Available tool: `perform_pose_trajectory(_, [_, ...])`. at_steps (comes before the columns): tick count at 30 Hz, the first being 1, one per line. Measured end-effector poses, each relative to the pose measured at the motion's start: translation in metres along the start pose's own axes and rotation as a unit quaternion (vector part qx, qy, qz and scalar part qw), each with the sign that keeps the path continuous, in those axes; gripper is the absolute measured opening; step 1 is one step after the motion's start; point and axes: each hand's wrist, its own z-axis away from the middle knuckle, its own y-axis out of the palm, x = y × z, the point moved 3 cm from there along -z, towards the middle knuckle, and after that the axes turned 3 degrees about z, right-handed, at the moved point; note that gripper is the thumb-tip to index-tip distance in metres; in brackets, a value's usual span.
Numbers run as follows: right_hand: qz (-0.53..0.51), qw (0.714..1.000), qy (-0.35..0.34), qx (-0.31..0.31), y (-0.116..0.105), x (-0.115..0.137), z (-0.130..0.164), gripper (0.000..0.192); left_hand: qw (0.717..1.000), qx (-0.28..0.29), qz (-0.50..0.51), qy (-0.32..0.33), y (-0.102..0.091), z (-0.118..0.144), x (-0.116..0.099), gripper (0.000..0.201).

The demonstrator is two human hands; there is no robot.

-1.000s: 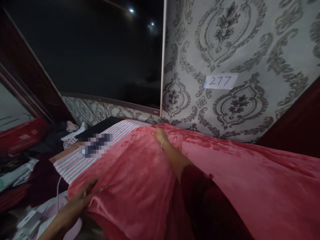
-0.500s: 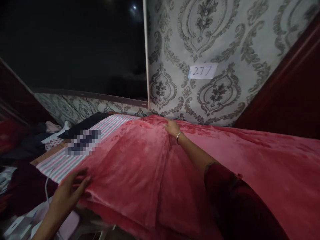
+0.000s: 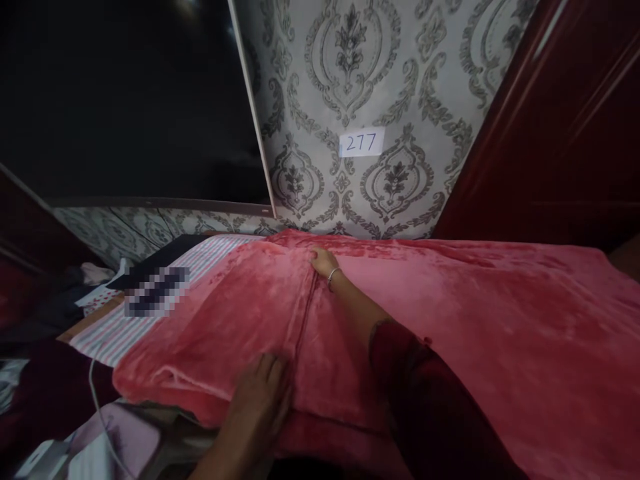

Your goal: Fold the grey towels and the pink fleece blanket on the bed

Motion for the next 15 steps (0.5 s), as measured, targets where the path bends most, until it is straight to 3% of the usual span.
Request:
perform_pose_trajectory(6, [0.031,0.999,0.009,-0.01,0.003,-0.001,0.004,0.042,0.999,0.01,0.042,0.01,0.013,0.006,0.002,0.04])
perform_pose_trajectory(10, [0.049,0.999,-0.005,0.01,0.001,0.0,0.004,0.042,0.996,-0.007,0.071,0.055,0.008,0.017,0.005,0.061])
perform_pose_trajectory(13, [0.06,0.998,-0.021,0.03,0.003,0.005,0.008,0.048,0.992,0.043,0.078,0.087,0.003,0.023,0.012,0.06])
perform_pose_trajectory(15, [0.069,0.997,-0.028,0.036,0.005,0.008,0.011,0.048,0.992,0.029,0.083,0.087,-0.003,0.022,0.017,0.056])
